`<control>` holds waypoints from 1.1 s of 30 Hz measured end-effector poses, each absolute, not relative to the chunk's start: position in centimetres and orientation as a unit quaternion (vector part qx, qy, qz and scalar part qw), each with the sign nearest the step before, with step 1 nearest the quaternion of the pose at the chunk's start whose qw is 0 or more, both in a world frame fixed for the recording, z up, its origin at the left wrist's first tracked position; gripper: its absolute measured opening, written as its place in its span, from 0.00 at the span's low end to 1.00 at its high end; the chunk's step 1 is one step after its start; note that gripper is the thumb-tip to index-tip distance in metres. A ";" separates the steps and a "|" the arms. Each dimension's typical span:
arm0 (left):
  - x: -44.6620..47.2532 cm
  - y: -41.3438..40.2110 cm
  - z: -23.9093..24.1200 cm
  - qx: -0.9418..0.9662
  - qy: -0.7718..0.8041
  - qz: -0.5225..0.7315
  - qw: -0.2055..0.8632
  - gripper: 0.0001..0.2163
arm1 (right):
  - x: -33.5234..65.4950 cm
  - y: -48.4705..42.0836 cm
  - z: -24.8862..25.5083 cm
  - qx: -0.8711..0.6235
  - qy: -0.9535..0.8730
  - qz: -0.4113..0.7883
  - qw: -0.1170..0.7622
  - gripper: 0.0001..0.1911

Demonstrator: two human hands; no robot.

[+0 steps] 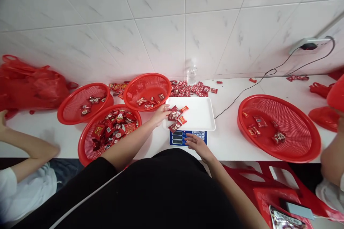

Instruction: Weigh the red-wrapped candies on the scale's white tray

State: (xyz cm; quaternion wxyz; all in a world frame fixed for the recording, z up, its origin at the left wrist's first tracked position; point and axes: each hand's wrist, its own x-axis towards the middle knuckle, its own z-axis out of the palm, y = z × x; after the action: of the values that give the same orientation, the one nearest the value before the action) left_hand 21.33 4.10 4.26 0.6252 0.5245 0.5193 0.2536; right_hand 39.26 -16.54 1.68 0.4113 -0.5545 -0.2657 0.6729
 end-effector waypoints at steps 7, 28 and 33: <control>21.5 4.5 4.5 0.536 0.524 0.250 0.612 0.17 | 39.2 -15.9 1.6 -0.548 -0.271 0.680 0.405 0.27; 18.8 1.2 4.0 0.837 0.469 0.079 0.272 0.15 | 38.4 -15.8 2.4 -0.544 -0.288 0.686 0.389 0.24; 12.7 2.7 4.1 0.771 0.561 0.212 0.213 0.08 | 38.9 -16.3 2.3 -0.551 -0.280 0.683 0.390 0.24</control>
State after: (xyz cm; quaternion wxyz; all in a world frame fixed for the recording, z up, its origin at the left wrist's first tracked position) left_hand 12.66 2.67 4.10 0.2130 0.7712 0.5613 0.2118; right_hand 38.91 -16.26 2.29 0.3897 -0.5510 -0.2800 0.6828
